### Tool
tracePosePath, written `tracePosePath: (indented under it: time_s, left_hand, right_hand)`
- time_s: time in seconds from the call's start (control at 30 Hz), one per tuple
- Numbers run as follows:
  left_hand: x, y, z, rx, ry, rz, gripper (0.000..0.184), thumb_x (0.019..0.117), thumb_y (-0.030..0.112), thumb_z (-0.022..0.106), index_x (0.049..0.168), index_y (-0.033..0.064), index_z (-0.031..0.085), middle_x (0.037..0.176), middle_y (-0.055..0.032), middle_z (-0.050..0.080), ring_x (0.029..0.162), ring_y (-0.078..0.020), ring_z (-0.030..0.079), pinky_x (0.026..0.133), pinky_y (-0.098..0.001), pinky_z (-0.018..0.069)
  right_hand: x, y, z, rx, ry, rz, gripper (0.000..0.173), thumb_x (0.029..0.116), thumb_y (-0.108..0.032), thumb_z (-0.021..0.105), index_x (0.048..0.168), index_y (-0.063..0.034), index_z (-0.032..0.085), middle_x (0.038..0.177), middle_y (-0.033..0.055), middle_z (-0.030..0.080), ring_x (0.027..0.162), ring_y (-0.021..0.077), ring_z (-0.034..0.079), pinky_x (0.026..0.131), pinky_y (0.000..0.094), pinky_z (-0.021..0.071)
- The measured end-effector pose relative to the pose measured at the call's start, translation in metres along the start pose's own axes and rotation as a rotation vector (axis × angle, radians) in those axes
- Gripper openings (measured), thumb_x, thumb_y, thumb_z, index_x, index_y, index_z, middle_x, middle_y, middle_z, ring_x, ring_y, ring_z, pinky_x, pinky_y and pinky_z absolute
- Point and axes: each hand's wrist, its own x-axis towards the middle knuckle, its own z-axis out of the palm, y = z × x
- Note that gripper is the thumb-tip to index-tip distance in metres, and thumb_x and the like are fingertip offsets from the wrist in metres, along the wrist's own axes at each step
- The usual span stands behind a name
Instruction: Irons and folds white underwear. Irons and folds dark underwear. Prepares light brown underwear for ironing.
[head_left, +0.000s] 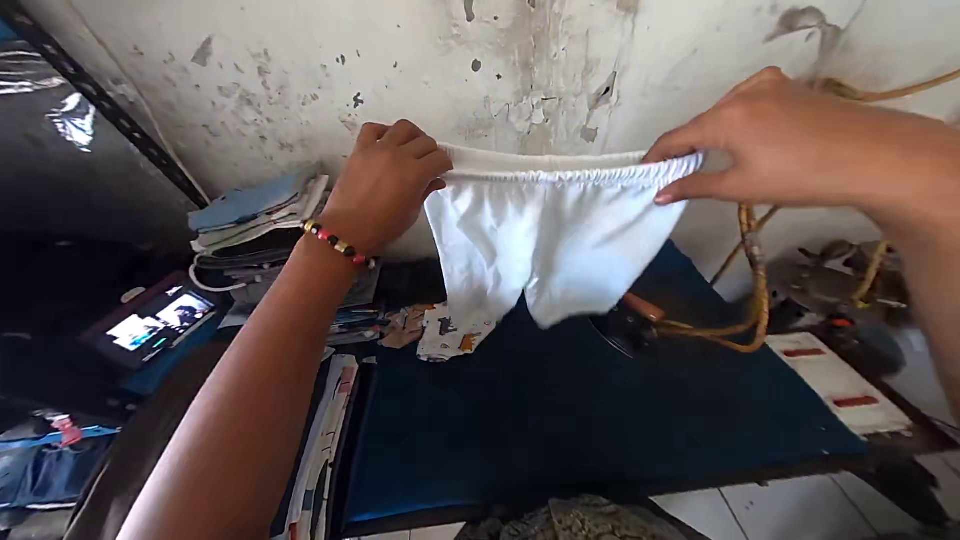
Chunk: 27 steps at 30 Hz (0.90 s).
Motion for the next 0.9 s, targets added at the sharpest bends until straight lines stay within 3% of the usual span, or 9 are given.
tracePosePath:
  time_s: [0.13,0.23,0.3,0.37,0.4,0.5,0.7,0.83,0.9]
  left_hand:
    - [-0.057,0.023,0.030,-0.040,0.050,-0.105,0.021,0.1010,0.004,0.056,0.114,-0.0002,0.072,0.120,-0.0220,0.070,0.121,-0.0469,0.060,0.099,-0.0657,0.0440]
    - [-0.135,0.037,0.085,-0.164,-0.044,-0.322,0.026,0.0945,-0.007,0.056,0.113,0.0009,0.074,0.123,-0.0215,0.069,0.122,-0.0488,0.058,0.099,-0.0700,0.0422]
    - [-0.194,0.043,0.129,-0.251,-0.171,-0.511,0.031,0.0943,-0.010,0.052,0.112,0.0010,0.075,0.123,-0.0224,0.070,0.124,-0.0518,0.057,0.098,-0.0730,0.0408]
    - [-0.247,0.052,0.167,-0.383,-0.306,-0.715,0.036,0.0943,-0.014,0.047,0.113,-0.0014,0.075,0.125,-0.0258,0.069,0.128,-0.0528,0.054,0.106,-0.0714,0.0376]
    - [-0.271,0.061,0.181,-0.450,-0.345,-0.807,0.037,0.0945,-0.016,0.044,0.112,-0.0034,0.075,0.124,-0.0278,0.068,0.128,-0.0519,0.055,0.110,-0.0672,0.0374]
    - [-0.309,0.111,0.207,-0.551,-0.415,-1.088,0.037,0.0976,-0.013,0.042,0.115,-0.0046,0.074,0.123,-0.0297,0.068,0.124,-0.0471,0.061,0.111,-0.0572,0.0429]
    - [-0.292,0.241,0.238,-0.613,-0.394,-1.585,0.039,0.1036,0.020,0.060,0.128,-0.0105,0.062,0.126,-0.0306,0.064,0.115,-0.0408,0.065,0.102,-0.0513,0.0512]
    - [-0.251,0.285,0.252,-0.488,-0.493,-1.597,0.075,0.0837,0.050,0.080,0.133,-0.0037,0.061,0.143,-0.0296,0.053,0.136,-0.0485,0.047,0.106,-0.0674,0.0384]
    - [-0.247,0.287,0.256,-0.436,-0.537,-1.596,0.068,0.0854,0.046,0.080,0.130,-0.0023,0.064,0.143,-0.0287,0.053,0.137,-0.0498,0.046,0.103,-0.0696,0.0382]
  right_hand:
    - [-0.031,-0.077,0.056,-0.025,0.129,-0.107,0.020,0.0930,-0.023,0.064,0.103,-0.0110,0.077,0.082,0.0079,0.073,0.081,0.0294,0.071,0.092,0.0623,0.0461]
    - [-0.030,-0.159,0.135,0.105,0.108,-0.154,0.012,0.0940,-0.016,0.067,0.095,-0.0068,0.076,0.075,0.0056,0.070,0.075,0.0246,0.070,0.086,0.0524,0.0517]
    - [-0.025,-0.208,0.188,0.350,-0.038,-0.230,0.019,0.0928,-0.007,0.068,0.110,0.0002,0.072,0.093,0.0135,0.073,0.094,0.0318,0.072,0.090,0.0530,0.0536]
    - [-0.027,-0.231,0.228,0.652,-0.374,-0.274,0.046,0.0947,-0.014,0.072,0.137,-0.0003,0.061,0.132,0.0248,0.063,0.130,0.0431,0.056,0.109,0.0634,0.0411]
    - [-0.033,-0.231,0.249,0.755,-0.518,-0.250,0.054,0.0946,-0.018,0.074,0.143,-0.0025,0.057,0.147,0.0258,0.053,0.141,0.0441,0.046,0.113,0.0670,0.0335]
    - [-0.081,-0.187,0.309,0.840,-0.629,0.082,0.058,0.0958,-0.024,0.072,0.147,-0.0024,0.055,0.157,0.0232,0.044,0.146,0.0438,0.041,0.114,0.0681,0.0313]
    - [-0.214,-0.075,0.388,0.620,-0.510,1.025,0.067,0.0982,-0.036,0.068,0.143,0.0101,0.050,0.146,0.0385,0.045,0.137,0.0572,0.043,0.107,0.0712,0.0383]
    - [-0.237,-0.086,0.402,0.638,-0.480,1.069,0.047,0.0985,-0.027,0.070,0.118,0.0144,0.063,0.129,0.0386,0.055,0.123,0.0545,0.053,0.102,0.0631,0.0450]
    - [-0.230,-0.093,0.395,0.691,-0.486,1.066,0.036,0.1019,-0.019,0.064,0.114,0.0148,0.063,0.118,0.0358,0.061,0.111,0.0490,0.061,0.098,0.0588,0.0477]
